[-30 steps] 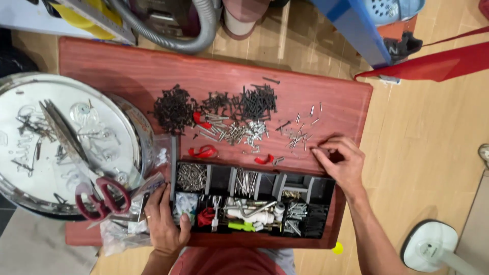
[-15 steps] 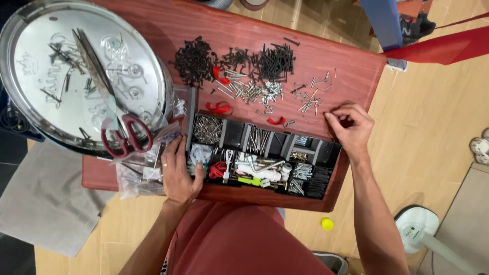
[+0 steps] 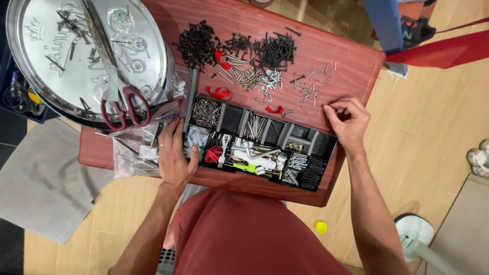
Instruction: The person sorts mixed fasteners on a table and places them into compartments of a black organizer. They handle nails, screws, and red plastic wall anchors, moving them from piles on the table into the organizer's sections.
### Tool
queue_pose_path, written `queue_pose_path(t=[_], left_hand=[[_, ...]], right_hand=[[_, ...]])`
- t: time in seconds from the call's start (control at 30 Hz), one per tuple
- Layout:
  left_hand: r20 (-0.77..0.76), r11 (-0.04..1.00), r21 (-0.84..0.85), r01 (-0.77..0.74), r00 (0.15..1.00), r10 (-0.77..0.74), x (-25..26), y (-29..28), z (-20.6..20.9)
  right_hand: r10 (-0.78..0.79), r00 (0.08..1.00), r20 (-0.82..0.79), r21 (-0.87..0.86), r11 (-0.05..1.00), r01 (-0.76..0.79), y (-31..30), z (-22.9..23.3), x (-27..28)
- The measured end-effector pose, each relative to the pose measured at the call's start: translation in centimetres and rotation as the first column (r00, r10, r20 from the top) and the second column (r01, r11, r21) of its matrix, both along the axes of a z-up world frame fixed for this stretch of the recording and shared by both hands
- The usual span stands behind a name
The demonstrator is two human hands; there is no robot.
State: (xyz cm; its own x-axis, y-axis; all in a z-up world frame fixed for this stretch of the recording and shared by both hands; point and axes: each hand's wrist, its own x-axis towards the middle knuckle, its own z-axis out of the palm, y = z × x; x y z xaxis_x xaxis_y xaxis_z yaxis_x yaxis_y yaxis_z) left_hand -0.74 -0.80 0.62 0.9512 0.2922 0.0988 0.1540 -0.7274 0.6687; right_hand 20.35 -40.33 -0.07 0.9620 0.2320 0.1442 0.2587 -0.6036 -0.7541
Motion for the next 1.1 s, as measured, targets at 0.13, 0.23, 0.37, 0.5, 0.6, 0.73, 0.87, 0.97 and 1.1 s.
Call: queue_pose_path(t=[0.13, 0.23, 0.37, 0.5, 0.6, 0.73, 0.87, 0.97, 1.1], left_hand=[[0.044, 0.999, 0.044, -0.005, 0.999, 0.003, 0.2, 0.3, -0.4], [0.034, 0.999, 0.035, -0.002, 0.999, 0.001, -0.6, -0.3, -0.1], [0.047, 0.999, 0.039, 0.015, 0.999, -0.017, 0.0, 0.0, 0.3], [0.07, 0.999, 0.037, 0.034, 0.997, -0.037, 0.2, 0.1, 0.4], [0.055, 0.998, 0.039, 0.053, 0.997, -0.055, 0.0, 0.3, 0.3], [0.058, 0.996, 0.063, 0.065, 0.996, -0.069, -0.3, 0.4, -0.4], [0.072, 0.997, 0.041, 0.062, 0.995, -0.065, -0.4, 0.6, -0.5], [0.076, 0.998, 0.045, 0.051, 0.996, -0.054, -0.5, 0.4, -0.4], [0.094, 0.999, -0.026, 0.037, 0.995, -0.034, -0.5, -0.2, 0.4]], right_hand=[[0.034, 0.999, 0.026, 0.004, 0.999, -0.034, -0.2, -0.3, 0.0], [0.048, 0.999, -0.004, 0.031, 0.998, -0.048, -0.5, -0.4, -0.2], [0.037, 0.999, -0.019, 0.039, 0.999, -0.036, -0.2, -0.5, -0.2], [0.007, 1.0, 0.004, 0.017, 1.0, -0.007, 0.3, -0.2, -0.3], [-0.016, 1.0, -0.001, -0.013, 1.0, 0.016, 0.4, -0.1, -0.4], [0.031, 0.999, -0.008, -0.004, 1.0, -0.031, 0.0, -0.2, -0.5], [-0.076, 0.95, -0.303, 0.184, 0.973, 0.137, 0.1, 1.1, -0.7], [-0.11, 0.978, -0.179, 0.11, 0.985, 0.131, 1.3, 3.5, -2.5], [-0.169, 0.983, -0.067, -0.148, 0.976, 0.158, 4.0, 6.5, -6.6]])
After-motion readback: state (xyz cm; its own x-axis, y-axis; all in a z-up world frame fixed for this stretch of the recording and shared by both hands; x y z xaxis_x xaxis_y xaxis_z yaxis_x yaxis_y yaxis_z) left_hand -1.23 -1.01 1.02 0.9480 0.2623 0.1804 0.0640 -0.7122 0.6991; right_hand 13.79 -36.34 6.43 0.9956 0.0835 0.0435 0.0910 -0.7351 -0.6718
